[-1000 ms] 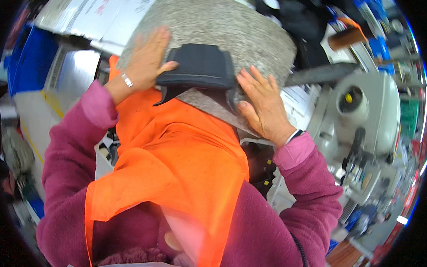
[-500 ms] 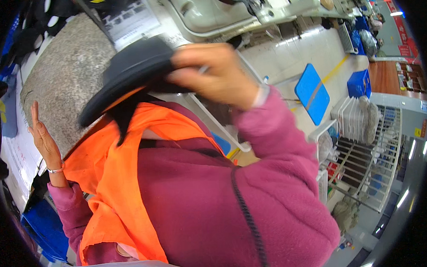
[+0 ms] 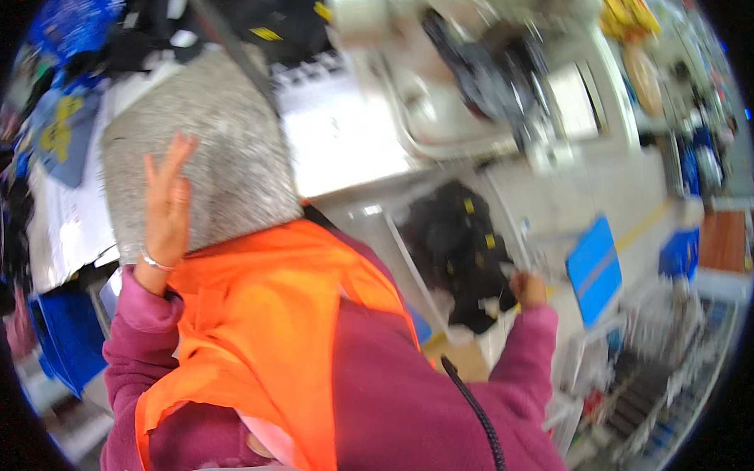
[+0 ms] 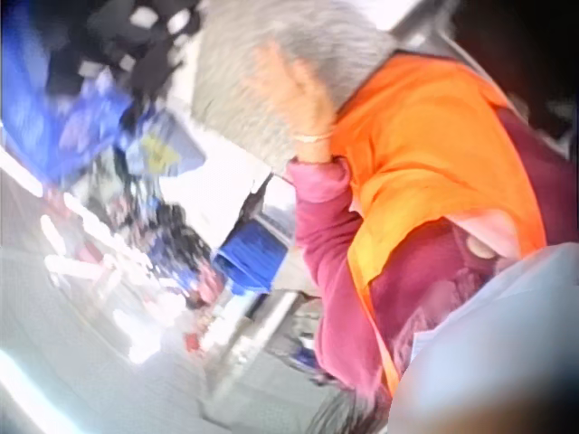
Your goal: The person repeatedly picks up black shoe components, aligns and folds edges, presses seams, and flips the parts to check fit. The person handles multiple similar components one at a time, smoothing and adjusting edges by hand.
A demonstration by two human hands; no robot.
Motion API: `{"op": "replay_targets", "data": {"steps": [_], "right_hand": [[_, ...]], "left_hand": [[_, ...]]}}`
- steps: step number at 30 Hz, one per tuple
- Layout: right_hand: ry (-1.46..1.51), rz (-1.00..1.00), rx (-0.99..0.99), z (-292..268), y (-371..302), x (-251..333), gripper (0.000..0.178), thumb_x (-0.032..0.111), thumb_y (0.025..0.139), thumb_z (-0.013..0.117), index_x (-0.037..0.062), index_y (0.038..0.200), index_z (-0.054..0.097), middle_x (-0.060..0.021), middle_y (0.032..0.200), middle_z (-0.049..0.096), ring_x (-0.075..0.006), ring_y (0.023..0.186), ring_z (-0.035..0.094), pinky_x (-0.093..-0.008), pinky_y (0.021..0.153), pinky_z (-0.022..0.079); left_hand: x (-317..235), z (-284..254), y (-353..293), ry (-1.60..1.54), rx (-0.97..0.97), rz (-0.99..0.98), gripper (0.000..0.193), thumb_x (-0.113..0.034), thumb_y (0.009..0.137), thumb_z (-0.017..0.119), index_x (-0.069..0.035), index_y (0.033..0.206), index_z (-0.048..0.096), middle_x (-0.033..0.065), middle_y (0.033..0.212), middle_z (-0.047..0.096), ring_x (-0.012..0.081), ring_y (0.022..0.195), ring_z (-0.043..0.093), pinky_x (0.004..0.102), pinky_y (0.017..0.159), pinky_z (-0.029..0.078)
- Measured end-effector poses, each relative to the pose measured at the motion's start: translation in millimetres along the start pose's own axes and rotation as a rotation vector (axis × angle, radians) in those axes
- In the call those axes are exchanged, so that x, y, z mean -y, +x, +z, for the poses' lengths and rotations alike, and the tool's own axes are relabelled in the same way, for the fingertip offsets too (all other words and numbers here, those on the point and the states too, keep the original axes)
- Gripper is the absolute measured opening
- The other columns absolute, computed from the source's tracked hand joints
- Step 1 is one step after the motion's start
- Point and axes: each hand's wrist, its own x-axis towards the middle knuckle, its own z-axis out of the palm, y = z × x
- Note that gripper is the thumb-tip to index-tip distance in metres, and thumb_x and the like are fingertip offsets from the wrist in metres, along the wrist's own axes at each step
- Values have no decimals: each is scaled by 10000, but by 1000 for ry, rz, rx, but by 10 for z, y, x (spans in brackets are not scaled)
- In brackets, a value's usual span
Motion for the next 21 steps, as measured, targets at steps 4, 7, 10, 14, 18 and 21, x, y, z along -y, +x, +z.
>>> {"op": "replay_targets", "data": {"steps": [4,7,10,14,18,21], "right_hand": [[185,-195,-77,-39,276,464,56,31,830,674,15,790,638,-101,653,649,-147,583,594,-319,580,487],[513,-352,178,-364,352,1440,43,5,849,671,-6,820,641,-35,679,637,-76,631,559,-243,591,460],[363,-536,217,-720,208,2500,71,62,854,680,-1,836,652,-51,692,633,-97,641,571,-259,592,457],[231,-803,176,-927,-64,3464,80,85,846,686,9,865,676,-84,747,655,-149,638,606,-277,582,466],[251,-838,221,-894,-145,3818,78,76,837,689,5,867,676,-97,782,666,-201,658,626,-295,590,476],[224,-814,242,-849,-151,3846,71,61,830,690,0,862,672,-105,792,665,-236,702,639,-300,621,490]], "left_hand": [[-66,-69,146,-34,-60,-24,416,-228,962,544,-99,1356,511,143,1370,537,297,1381,387,545,1165,36],[-29,-138,424,33,-180,26,431,-217,918,620,-76,1315,531,137,1294,587,299,1299,478,561,1156,86],[83,-258,868,21,-319,28,411,-198,867,688,-60,1241,590,125,1196,638,266,1189,565,501,1128,250],[274,-364,1485,-6,-516,41,348,-172,804,748,-44,1110,644,107,1014,669,234,950,650,358,877,483],[334,-238,1888,-19,-534,161,287,-126,761,766,-26,1005,653,112,920,654,238,814,663,310,708,530],[308,20,2051,113,-340,374,279,-79,712,734,-50,977,649,89,915,605,268,867,616,365,747,496]]}}
